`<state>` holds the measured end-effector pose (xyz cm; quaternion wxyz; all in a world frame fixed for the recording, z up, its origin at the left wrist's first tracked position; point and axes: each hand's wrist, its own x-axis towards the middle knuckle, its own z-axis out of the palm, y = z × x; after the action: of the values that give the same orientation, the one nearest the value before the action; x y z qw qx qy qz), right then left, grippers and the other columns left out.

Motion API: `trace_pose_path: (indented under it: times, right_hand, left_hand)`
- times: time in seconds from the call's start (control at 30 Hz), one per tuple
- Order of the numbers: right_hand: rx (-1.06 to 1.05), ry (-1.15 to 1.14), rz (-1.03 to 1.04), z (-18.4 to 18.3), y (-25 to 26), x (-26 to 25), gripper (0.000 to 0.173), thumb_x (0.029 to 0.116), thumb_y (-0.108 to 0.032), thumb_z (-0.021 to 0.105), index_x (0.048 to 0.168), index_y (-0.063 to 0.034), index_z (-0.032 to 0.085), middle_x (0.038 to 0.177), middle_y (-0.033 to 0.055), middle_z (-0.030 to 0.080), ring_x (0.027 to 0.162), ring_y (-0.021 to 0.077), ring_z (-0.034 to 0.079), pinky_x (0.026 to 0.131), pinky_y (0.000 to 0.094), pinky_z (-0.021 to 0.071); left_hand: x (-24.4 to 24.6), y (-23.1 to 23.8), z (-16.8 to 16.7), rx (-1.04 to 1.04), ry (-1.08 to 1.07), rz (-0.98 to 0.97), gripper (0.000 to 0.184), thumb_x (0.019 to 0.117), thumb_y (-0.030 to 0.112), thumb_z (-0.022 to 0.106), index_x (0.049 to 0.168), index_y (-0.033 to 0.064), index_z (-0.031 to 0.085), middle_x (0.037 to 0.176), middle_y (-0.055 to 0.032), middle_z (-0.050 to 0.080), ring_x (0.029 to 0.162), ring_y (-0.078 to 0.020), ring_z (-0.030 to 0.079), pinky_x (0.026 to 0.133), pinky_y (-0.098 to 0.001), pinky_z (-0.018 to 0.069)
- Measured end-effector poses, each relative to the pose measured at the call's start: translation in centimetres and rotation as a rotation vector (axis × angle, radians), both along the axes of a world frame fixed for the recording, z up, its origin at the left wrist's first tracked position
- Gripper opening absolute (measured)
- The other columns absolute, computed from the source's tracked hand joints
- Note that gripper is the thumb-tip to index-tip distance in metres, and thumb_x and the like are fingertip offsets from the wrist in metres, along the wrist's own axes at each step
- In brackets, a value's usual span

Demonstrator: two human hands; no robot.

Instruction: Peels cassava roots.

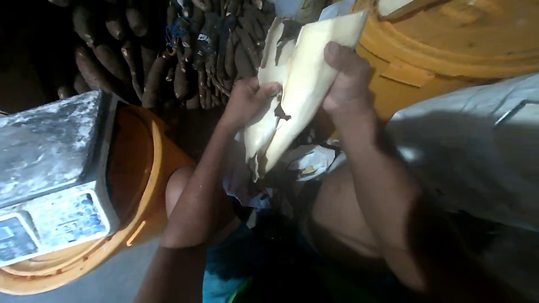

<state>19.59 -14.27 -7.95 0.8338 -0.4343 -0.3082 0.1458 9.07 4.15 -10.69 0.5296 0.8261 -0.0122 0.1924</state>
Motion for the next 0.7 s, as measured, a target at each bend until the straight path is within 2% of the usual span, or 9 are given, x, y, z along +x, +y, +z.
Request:
trace_pose_path:
  times: [0.1,0.17,0.2,0.27,0.33,0.4,0.47,0.6,0.7]
  right_hand:
    - [-0.138,0.069,-0.076,0.3,0.4,-0.1,0.051,0.0857,-0.025,0.078,0.126,-0.0034,0.055,0.103,0.0094,0.071,0.092,0.0215,0.072,0.083,0.0427,0.0635]
    - [-0.259,0.096,-0.139,0.2,0.7,0.0,0.054,0.0864,-0.026,0.079,0.13,-0.0034,0.056,0.106,0.0107,0.071,0.094,0.0226,0.073,0.083,0.0428,0.064]
    - [-0.307,0.101,-0.161,0.0,0.8,0.2,0.056,0.0864,-0.027,0.08,0.131,-0.004,0.056,0.108,0.0107,0.071,0.094,0.0224,0.073,0.083,0.042,0.0642]
    - [-0.35,0.101,-0.181,-0.4,0.7,0.5,0.055,0.0871,-0.029,0.08,0.13,-0.004,0.058,0.108,0.011,0.072,0.094,0.0227,0.073,0.082,0.0417,0.0643]
    - [-0.357,0.101,-0.2,-0.6,0.6,1.0,0.055,0.0877,-0.03,0.079,0.13,-0.003,0.057,0.107,0.011,0.072,0.094,0.0225,0.073,0.082,0.0412,0.0646]
    - [-0.367,0.108,-0.221,-0.4,0.3,1.5,0.056,0.088,-0.031,0.079,0.131,-0.0027,0.056,0.108,0.0111,0.071,0.094,0.0226,0.073,0.082,0.0409,0.0644]
    - [-0.378,0.125,-0.232,0.0,-0.1,1.8,0.058,0.087,-0.033,0.08,0.132,-0.0037,0.057,0.109,0.011,0.071,0.094,0.0228,0.073,0.082,0.0412,0.0645]
    - [-0.367,0.124,-0.213,0.2,-0.9,2.2,0.056,0.0874,-0.032,0.079,0.132,-0.0048,0.058,0.108,0.0105,0.071,0.095,0.0223,0.073,0.082,0.0415,0.0642]
    - [-0.322,0.142,-0.2,0.3,-1.2,2.2,0.053,0.0891,-0.029,0.077,0.131,-0.004,0.057,0.108,0.0117,0.071,0.094,0.0235,0.073,0.082,0.0426,0.0643]
  left_hand:
    - [0.6,-0.3,-1.0,0.141,0.113,0.159,0.037,0.0961,0.036,0.072,0.117,0.0058,0.07,0.097,-0.0084,0.075,0.086,-0.0154,0.072,0.084,-0.0403,0.0609]
    - [0.4,-0.7,-1.0,0.242,0.239,0.221,0.075,0.0896,0.039,0.079,0.153,0.0202,0.045,0.129,-0.016,0.065,0.108,-0.0285,0.068,0.093,-0.0517,0.0578]
    - [0.2,-1.2,-0.9,0.327,0.277,0.254,0.09,0.0866,0.04,0.081,0.161,0.0238,0.032,0.151,-0.0177,0.048,0.127,-0.0342,0.058,0.102,-0.0552,0.0527]
    - [-0.2,-2.5,-1.2,0.542,0.182,0.316,0.092,0.0844,0.038,0.082,0.161,0.0211,0.034,0.165,-0.0188,0.026,0.145,-0.0391,0.038,0.113,-0.055,0.0425]
    - [-0.6,-3.7,-1.0,0.692,-0.064,0.282,0.06,0.0895,0.027,0.076,0.145,0.0162,0.056,0.16,-0.0159,0.039,0.147,-0.0355,0.038,0.121,-0.0521,0.0337]
    - [-0.7,-4.5,-0.6,0.7,-0.205,0.197,0.038,0.0943,0.021,0.07,0.131,0.0122,0.067,0.143,-0.0103,0.06,0.14,-0.0293,0.05,0.121,-0.0502,0.0341]
    - [-0.9,-4.3,-0.2,0.637,-0.101,0.102,0.04,0.0941,0.027,0.072,0.13,0.0112,0.065,0.142,-0.0086,0.06,0.139,-0.0278,0.05,0.118,-0.0497,0.0382]
    - [-1.1,-3.5,-0.7,0.84,0.111,-0.005,0.052,0.0869,0.058,0.073,0.126,0.0234,0.072,0.138,0.0046,0.065,0.15,-0.0302,0.037,0.121,-0.0719,0.0092]
    - [-0.9,-4.5,-1.5,0.837,0.271,-0.045,0.071,0.0794,0.07,0.073,0.133,0.0247,0.067,0.144,0.0041,0.061,0.153,-0.0326,0.03,0.117,-0.0778,0.0073]
